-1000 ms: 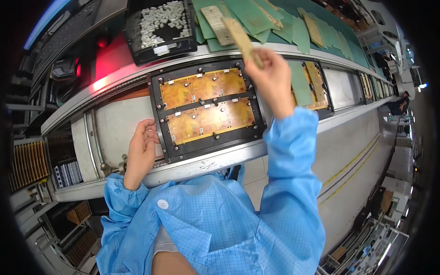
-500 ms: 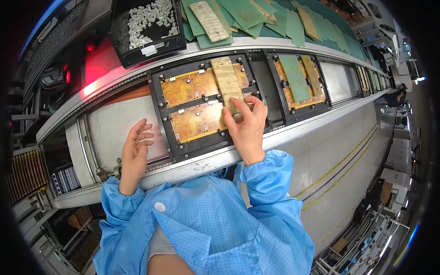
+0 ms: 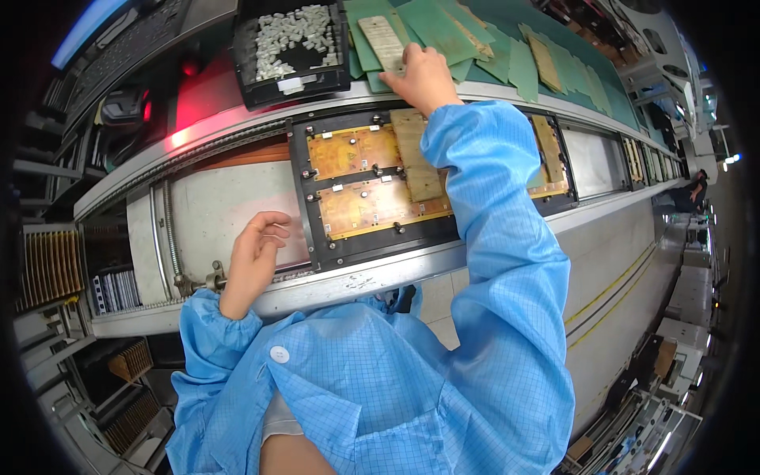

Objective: Assembling electronic components and panels at a manual assembly station on a production floor.

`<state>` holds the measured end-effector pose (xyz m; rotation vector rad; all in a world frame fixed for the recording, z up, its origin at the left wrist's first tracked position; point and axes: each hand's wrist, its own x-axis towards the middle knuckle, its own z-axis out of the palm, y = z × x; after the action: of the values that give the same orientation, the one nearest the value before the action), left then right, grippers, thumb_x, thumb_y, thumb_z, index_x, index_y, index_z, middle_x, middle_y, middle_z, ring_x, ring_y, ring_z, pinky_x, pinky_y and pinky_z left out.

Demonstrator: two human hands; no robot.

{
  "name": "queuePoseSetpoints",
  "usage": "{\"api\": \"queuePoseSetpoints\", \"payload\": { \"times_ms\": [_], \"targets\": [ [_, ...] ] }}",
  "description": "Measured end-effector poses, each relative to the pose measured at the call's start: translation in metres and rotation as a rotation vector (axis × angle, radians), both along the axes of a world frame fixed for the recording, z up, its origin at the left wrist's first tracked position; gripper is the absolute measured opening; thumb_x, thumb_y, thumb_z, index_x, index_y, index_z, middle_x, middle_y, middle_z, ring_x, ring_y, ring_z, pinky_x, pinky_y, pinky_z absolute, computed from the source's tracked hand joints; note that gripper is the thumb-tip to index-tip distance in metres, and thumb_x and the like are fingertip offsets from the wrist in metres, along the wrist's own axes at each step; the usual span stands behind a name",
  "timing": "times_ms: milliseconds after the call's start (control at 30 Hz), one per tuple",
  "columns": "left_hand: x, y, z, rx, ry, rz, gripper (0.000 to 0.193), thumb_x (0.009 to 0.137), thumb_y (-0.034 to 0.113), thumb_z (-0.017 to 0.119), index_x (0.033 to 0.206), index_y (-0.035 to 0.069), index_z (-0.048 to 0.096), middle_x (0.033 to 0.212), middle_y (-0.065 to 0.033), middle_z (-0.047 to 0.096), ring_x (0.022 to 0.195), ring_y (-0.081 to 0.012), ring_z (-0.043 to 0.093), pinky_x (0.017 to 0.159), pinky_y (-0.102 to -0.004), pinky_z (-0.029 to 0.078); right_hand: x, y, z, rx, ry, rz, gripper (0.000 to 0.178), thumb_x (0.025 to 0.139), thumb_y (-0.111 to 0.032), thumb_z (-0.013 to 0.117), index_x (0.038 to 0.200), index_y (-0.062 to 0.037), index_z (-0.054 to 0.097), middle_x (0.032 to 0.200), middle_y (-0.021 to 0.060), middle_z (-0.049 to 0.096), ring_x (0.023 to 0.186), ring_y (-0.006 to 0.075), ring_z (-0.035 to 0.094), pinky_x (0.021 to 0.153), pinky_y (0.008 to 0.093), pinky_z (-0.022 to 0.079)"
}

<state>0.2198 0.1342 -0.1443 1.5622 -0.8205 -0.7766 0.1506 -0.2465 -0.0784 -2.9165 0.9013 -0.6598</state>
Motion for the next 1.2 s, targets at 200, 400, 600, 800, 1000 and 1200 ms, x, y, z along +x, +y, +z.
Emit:
{"api": "queuePoseSetpoints", "payload": {
  "times_ms": [200,400,600,800,1000,1200],
  "targets": [
    [-0.005,-0.001,0.01,-0.006,0.011,-0.093,0.042,0.079,-0.012,0.039,0.116,-0.005,0.057,0.108,-0.0144,0.062,0.096,-0.0231,0.064,0.087,-0.0329,0.053,-0.019,0.036,0.035,0.536,-0.224,-0.117,0.048,0.084,-0.034,0.078,0.117,-0.002,0.066,0.097,0.0104,0.069,0.069,0.0135,0.063,0.058,0.0308,0.05],
    [0.005,0.01,0.012,0.004,-0.036,-0.254,0.058,0.076,-0.016,0.037,0.13,-0.002,0.055,0.126,-0.0124,0.057,0.109,-0.0197,0.058,0.095,-0.0303,0.048,-0.084,0.173,0.014,0.283,-0.25,-0.074,0.04,0.082,-0.012,0.081,0.119,-0.0066,0.067,0.096,0.0052,0.059,0.077,0.0111,0.061,0.059,0.0199,0.049],
    [0.005,0.016,0.009,0.004,0.006,-0.294,0.063,0.076,-0.015,0.038,0.136,0.0,0.054,0.134,-0.0123,0.054,0.114,-0.0199,0.056,0.095,-0.0303,0.048,-0.077,0.233,-0.017,0.185,-0.191,-0.092,0.036,0.082,-0.017,0.078,0.117,-0.0091,0.069,0.105,0.0143,0.058,0.092,0.0289,0.06,0.076,0.0372,0.051],
    [0.005,0.02,0.003,0.016,0.075,-0.241,0.052,0.082,-0.011,0.04,0.13,0.0,0.057,0.128,-0.0132,0.057,0.109,-0.0206,0.058,0.089,-0.0293,0.048,-0.071,0.239,-0.027,0.183,-0.126,-0.122,0.039,0.082,-0.02,0.078,0.119,-0.0099,0.068,0.114,0.0183,0.056,0.102,0.035,0.056,0.085,0.0421,0.048],
    [0.004,0.02,0.006,0.059,0.099,-0.23,0.054,0.081,-0.012,0.04,0.131,0.0,0.055,0.128,-0.013,0.057,0.11,-0.0206,0.058,0.089,-0.0296,0.048,-0.076,0.245,-0.01,0.041,-0.021,-0.117,0.039,0.084,-0.017,0.076,0.121,-0.0079,0.066,0.126,0.0221,0.05,0.108,0.0379,0.049,0.093,0.0467,0.043],
    [0.005,0.015,0.0,-0.023,0.022,-0.314,0.071,0.073,-0.016,0.037,0.142,0.002,0.047,0.143,-0.0114,0.046,0.122,-0.0202,0.052,0.098,-0.031,0.046,-0.083,0.271,-0.006,0.276,-0.351,0.048,0.034,0.084,-0.004,0.071,0.118,-0.0027,0.064,0.118,0.0186,0.054,0.106,0.0347,0.052,0.092,0.0409,0.043]
  ]
}}
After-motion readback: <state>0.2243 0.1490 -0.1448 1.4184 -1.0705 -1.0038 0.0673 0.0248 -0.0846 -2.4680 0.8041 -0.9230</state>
